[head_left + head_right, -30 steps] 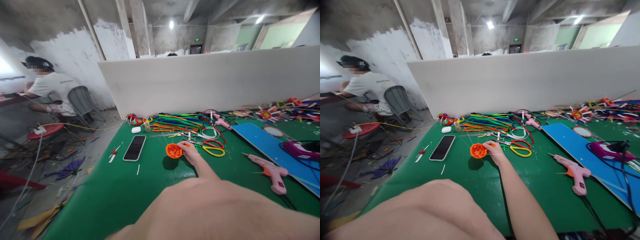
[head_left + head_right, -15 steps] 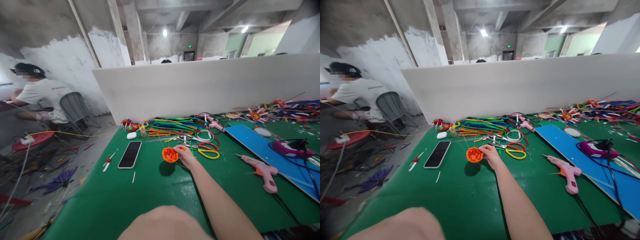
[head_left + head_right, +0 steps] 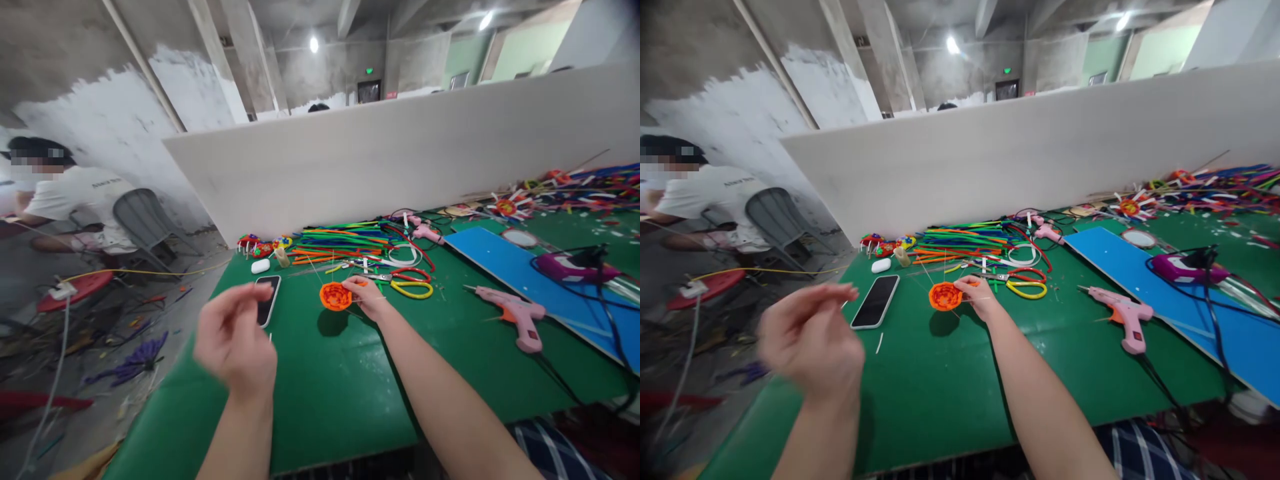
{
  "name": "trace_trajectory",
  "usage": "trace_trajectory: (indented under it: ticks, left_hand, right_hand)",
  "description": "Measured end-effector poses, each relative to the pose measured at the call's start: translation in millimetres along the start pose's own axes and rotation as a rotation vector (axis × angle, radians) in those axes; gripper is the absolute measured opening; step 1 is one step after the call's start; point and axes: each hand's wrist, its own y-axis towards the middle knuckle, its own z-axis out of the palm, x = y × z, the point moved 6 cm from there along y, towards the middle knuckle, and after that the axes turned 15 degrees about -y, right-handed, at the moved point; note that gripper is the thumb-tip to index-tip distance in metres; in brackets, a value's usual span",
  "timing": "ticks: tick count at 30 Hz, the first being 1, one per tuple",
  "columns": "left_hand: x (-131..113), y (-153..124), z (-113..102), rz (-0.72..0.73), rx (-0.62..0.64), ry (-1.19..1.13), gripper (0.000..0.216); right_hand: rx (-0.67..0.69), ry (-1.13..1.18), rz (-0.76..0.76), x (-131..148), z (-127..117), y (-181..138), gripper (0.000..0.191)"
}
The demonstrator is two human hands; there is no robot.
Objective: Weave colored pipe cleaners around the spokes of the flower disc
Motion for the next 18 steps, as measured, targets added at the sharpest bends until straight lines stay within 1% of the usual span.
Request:
trace_trajectory:
  ticks: [2, 4, 5, 6, 7, 9, 11, 13, 15, 18]
  left_hand:
    - [37.4, 2.9, -7.6, -0.155, -0.057, -0.047, 0.021]
    - [79.4, -7.1, -14.8, -0.351, -0.097, -0.062, 0.024]
    - [97.2, -15.9, -15.1, -0.443, -0.079, -0.061, 0.027]
    - [112.2, -26.7, -11.6, -0.543, -0.024, -0.076, 0.029]
    - [123.2, -38.7, -4.5, -0.644, 0.06, -0.114, 0.033]
    - [134.2, -63.5, 13.5, -0.856, 0.235, -0.178, 0.041]
    - [135.5, -83.1, 28.4, -1.055, 0.341, -0.225, 0.048]
    - [133.7, -92.9, 37.1, -1.172, 0.407, -0.246, 0.051]
    - [135.0, -95.2, 37.9, -1.205, 0.452, -0.221, 0.047]
    - [141.9, -91.2, 29.8, -1.123, 0.486, -0.114, 0.034]
  right_hand:
    - [-0.034, 0.002, 0.004, 0.0, -2.9, 0.7, 0.023]
    - [-0.042, -0.004, 0.003, 0.7, -4.0, 1.3, 0.021]
    - [-0.035, -0.013, 0.004, 1.0, -3.7, 1.5, 0.021]
    - [-0.028, -0.021, 0.004, 1.3, -3.2, 1.7, 0.021]
    - [-0.021, -0.028, 0.002, 1.6, -2.7, 1.7, 0.02]
    - [-0.004, -0.043, -0.009, 2.4, -1.1, 1.4, 0.02]
    - [0.025, -0.067, -0.015, 2.4, 1.7, 0.3, 0.02]
    - [0.068, -0.105, -0.004, 1.3, 6.1, -1.4, 0.02]
    - [0.115, -0.16, 0.009, 0.1, 11.5, -3.7, 0.02]
    - [0.159, -0.25, 0.005, 0.1, 18.6, -7.5, 0.021]
